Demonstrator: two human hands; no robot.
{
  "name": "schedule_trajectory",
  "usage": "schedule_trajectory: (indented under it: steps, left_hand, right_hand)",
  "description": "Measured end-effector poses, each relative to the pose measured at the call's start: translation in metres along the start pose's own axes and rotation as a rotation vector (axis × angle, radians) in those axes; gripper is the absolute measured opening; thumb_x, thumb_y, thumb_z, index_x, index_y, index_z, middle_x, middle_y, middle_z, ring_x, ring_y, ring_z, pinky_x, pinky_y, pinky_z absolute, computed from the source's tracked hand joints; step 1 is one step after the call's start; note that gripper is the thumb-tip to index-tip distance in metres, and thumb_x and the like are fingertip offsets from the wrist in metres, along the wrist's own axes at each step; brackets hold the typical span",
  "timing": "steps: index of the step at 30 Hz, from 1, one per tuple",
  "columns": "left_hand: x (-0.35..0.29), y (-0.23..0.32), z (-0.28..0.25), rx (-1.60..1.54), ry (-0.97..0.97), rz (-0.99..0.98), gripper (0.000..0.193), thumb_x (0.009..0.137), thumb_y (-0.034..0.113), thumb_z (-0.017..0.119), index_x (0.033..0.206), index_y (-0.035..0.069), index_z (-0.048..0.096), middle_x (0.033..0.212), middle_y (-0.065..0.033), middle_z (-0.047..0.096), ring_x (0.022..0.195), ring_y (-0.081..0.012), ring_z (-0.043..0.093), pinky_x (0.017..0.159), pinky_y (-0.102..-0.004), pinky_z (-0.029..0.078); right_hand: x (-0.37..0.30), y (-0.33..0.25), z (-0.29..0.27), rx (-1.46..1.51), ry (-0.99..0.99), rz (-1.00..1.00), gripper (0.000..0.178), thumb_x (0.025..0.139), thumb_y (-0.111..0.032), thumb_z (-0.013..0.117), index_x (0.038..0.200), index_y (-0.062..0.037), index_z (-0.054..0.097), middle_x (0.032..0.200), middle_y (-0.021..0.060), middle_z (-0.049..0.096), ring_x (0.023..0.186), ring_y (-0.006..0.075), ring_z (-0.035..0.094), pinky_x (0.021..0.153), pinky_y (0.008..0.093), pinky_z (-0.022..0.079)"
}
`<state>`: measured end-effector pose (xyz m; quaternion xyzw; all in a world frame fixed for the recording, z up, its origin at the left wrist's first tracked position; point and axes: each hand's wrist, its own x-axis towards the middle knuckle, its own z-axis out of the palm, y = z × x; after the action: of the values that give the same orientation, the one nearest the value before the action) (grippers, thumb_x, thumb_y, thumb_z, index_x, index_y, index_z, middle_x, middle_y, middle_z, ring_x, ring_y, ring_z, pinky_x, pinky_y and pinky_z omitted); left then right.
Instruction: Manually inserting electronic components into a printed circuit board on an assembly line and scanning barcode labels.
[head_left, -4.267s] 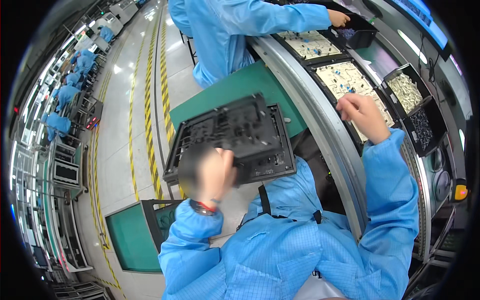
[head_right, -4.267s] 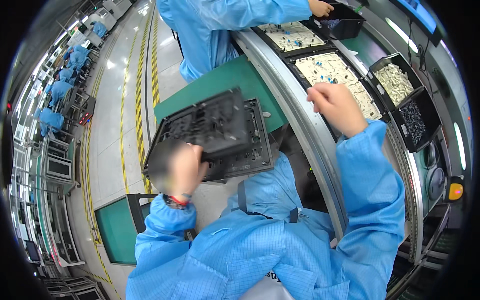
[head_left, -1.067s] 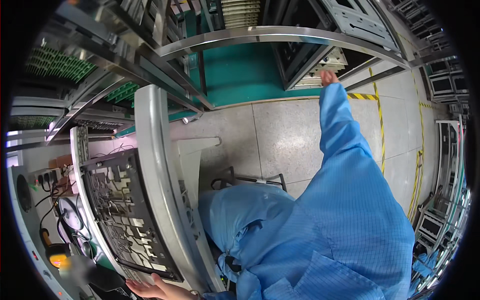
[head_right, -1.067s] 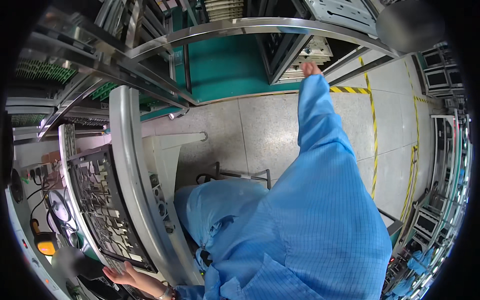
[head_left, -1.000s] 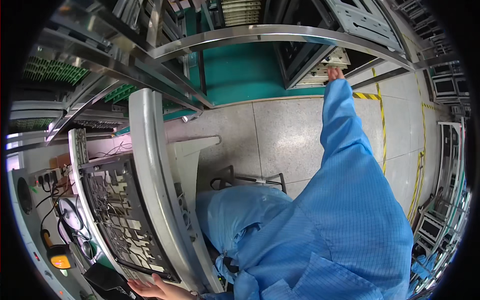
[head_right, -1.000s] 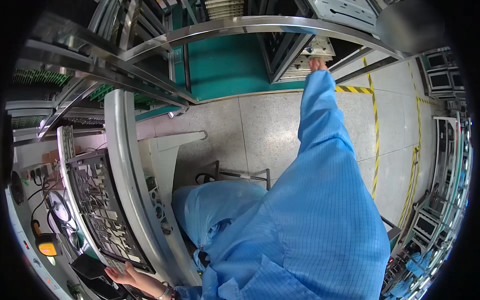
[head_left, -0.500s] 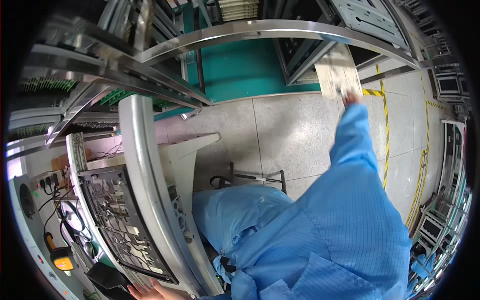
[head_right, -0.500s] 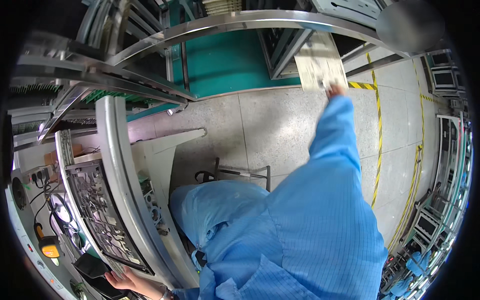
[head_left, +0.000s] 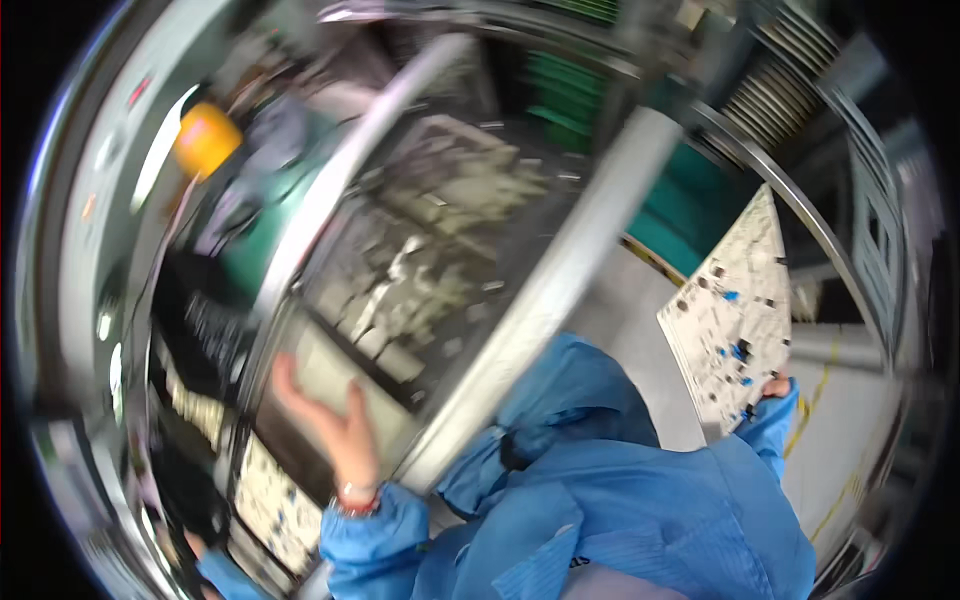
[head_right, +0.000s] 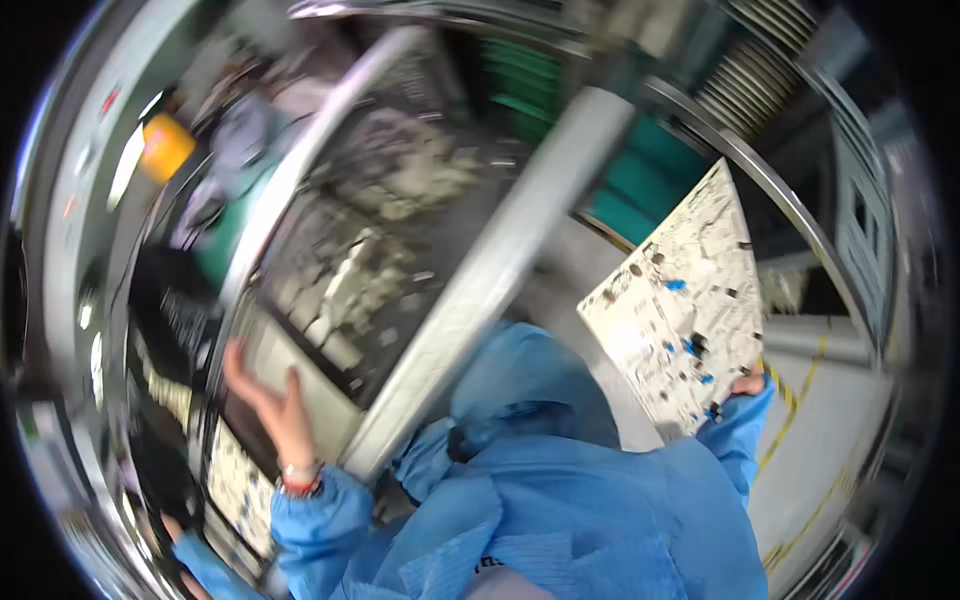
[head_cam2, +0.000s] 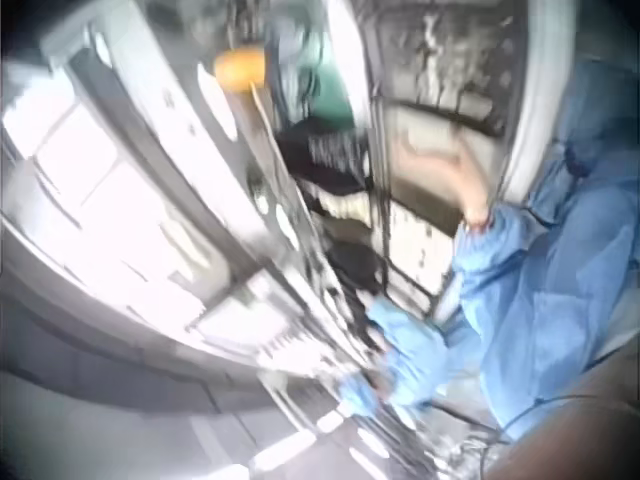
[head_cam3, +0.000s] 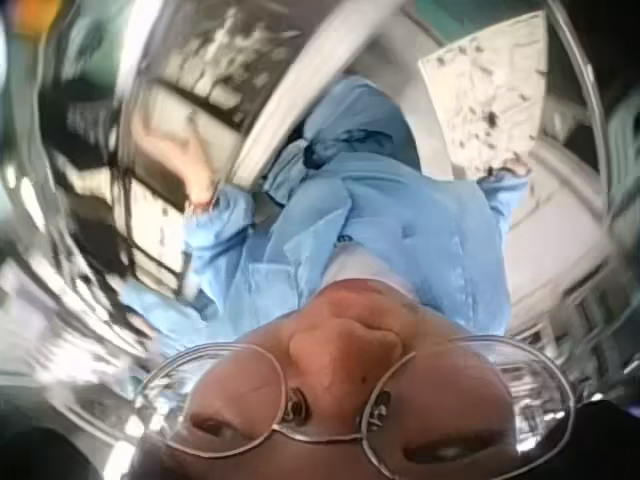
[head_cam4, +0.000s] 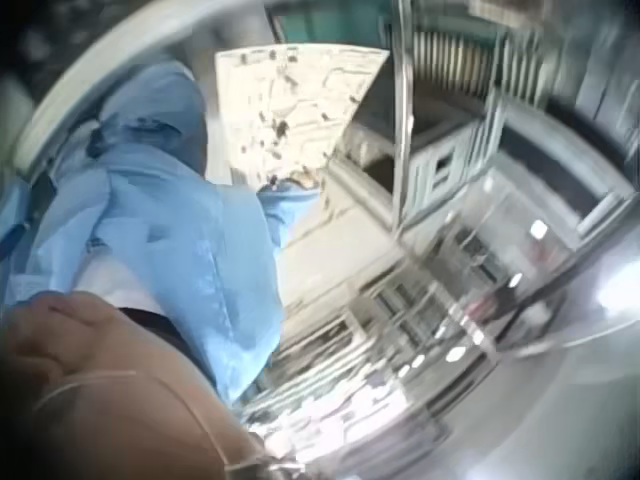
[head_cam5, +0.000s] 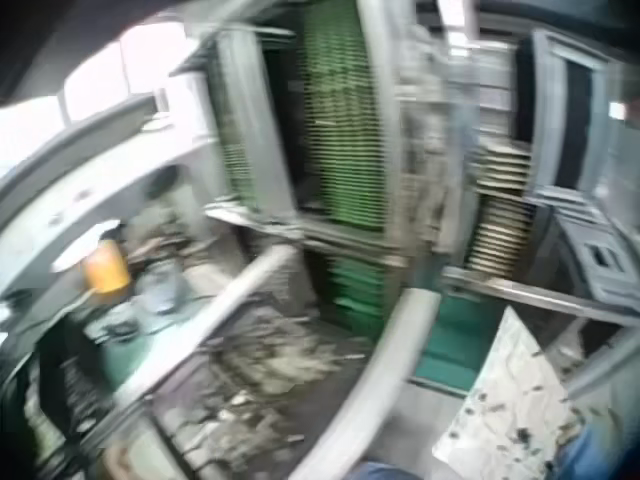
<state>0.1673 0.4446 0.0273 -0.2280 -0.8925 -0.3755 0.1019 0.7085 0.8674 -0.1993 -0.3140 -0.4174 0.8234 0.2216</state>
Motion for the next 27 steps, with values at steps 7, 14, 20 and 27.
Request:
schedule_trajectory:
  steps: [7, 14, 20, 27]
  left_hand:
    - [-0.049, -0.017, -0.051, -0.091, 0.019, -0.083, 0.065, 0.069, 0.004, 0.062, 0.128, 0.002, 0.034, 0.138, -0.021, 0.03, 0.128, -0.0368, 0.029, 0.106, -0.0449, 0.02]
    - [-0.057, -0.02, -0.049, -0.21, -0.079, -0.139, 0.063, 0.07, 0.006, 0.062, 0.127, 0.003, 0.035, 0.133, -0.0215, 0.034, 0.123, -0.039, 0.034, 0.103, -0.0445, 0.026]
    - [-0.06, -0.02, -0.052, -0.318, -0.111, -0.146, 0.062, 0.071, 0.006, 0.062, 0.127, 0.002, 0.035, 0.133, -0.0227, 0.034, 0.123, -0.0397, 0.034, 0.103, -0.0439, 0.027]
    - [-0.059, -0.021, -0.051, -0.35, -0.136, -0.163, 0.062, 0.071, 0.004, 0.062, 0.127, 0.002, 0.036, 0.133, -0.0228, 0.034, 0.123, -0.0395, 0.035, 0.103, -0.0441, 0.027]
  right_hand:
    - [0.105, -0.168, 0.346, -0.14, -0.499, -0.013, 0.084, 0.062, 0.004, 0.061, 0.139, 0.0047, 0.027, 0.139, 0.021, 0.038, 0.126, 0.0346, 0.041, 0.106, 0.0427, 0.032]
    - [0.182, -0.118, 0.517, -0.194, -0.583, 0.151, 0.06, 0.076, 0.004, 0.057, 0.133, 0.0016, 0.038, 0.132, 0.0148, 0.048, 0.121, 0.028, 0.047, 0.1, 0.0391, 0.04]
    - [0.216, -0.087, 0.569, -0.257, -0.545, 0.076, 0.046, 0.082, 0.005, 0.055, 0.127, 0.0014, 0.046, 0.116, 0.0131, 0.06, 0.102, 0.0229, 0.061, 0.085, 0.0322, 0.052]
    - [0.244, -0.085, 0.56, -0.237, -0.574, 0.134, 0.044, 0.083, 0.006, 0.053, 0.126, 0.0007, 0.045, 0.116, 0.0128, 0.059, 0.1, 0.0222, 0.062, 0.081, 0.0293, 0.055]
